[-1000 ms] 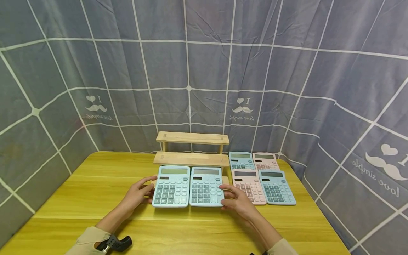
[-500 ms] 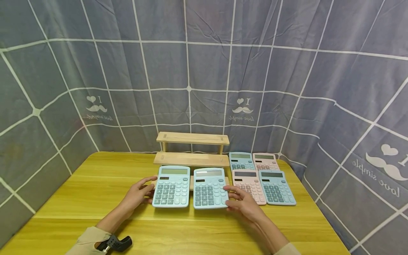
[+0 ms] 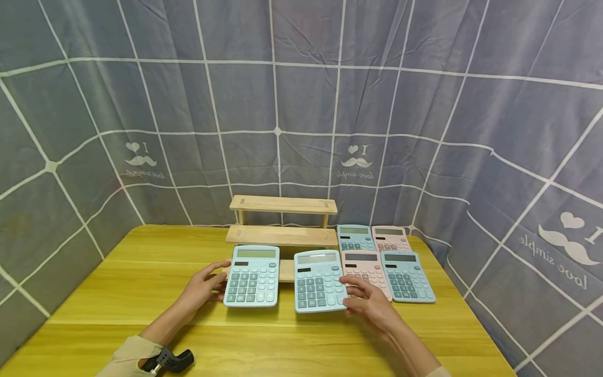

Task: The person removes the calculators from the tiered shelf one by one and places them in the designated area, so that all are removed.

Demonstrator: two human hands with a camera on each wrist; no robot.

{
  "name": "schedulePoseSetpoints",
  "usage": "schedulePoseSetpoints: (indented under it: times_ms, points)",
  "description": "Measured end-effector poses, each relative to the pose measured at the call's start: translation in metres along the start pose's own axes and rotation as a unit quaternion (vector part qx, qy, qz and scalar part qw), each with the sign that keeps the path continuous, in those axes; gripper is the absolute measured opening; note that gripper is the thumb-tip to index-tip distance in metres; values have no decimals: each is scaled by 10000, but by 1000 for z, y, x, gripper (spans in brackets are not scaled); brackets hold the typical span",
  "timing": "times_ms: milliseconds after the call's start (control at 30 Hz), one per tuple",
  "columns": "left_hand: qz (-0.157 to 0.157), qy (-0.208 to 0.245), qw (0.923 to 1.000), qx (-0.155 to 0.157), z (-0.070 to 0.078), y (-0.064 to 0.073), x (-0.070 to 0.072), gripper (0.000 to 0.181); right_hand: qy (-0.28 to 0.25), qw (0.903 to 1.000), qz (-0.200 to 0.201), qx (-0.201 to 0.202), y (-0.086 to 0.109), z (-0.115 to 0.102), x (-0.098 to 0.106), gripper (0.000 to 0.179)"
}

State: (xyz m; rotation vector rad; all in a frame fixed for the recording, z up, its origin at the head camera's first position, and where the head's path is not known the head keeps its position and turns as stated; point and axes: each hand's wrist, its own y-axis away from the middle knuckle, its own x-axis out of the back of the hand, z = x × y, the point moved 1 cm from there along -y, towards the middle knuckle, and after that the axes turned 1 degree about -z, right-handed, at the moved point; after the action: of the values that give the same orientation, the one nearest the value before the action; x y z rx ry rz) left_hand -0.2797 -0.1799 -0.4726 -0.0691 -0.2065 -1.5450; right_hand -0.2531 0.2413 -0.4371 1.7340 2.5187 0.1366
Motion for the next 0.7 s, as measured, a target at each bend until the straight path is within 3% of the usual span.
schedulePoseSetpoints:
  times_ms: [333,700]
  points:
    - [4,-37,10000,12,-1,-1,0,41,-3,9997,183,-186,14,-6,14,63]
    - [6,-89,10000,21,-1,-1,0,41,1,9989,331,-329,35,-6,40,57]
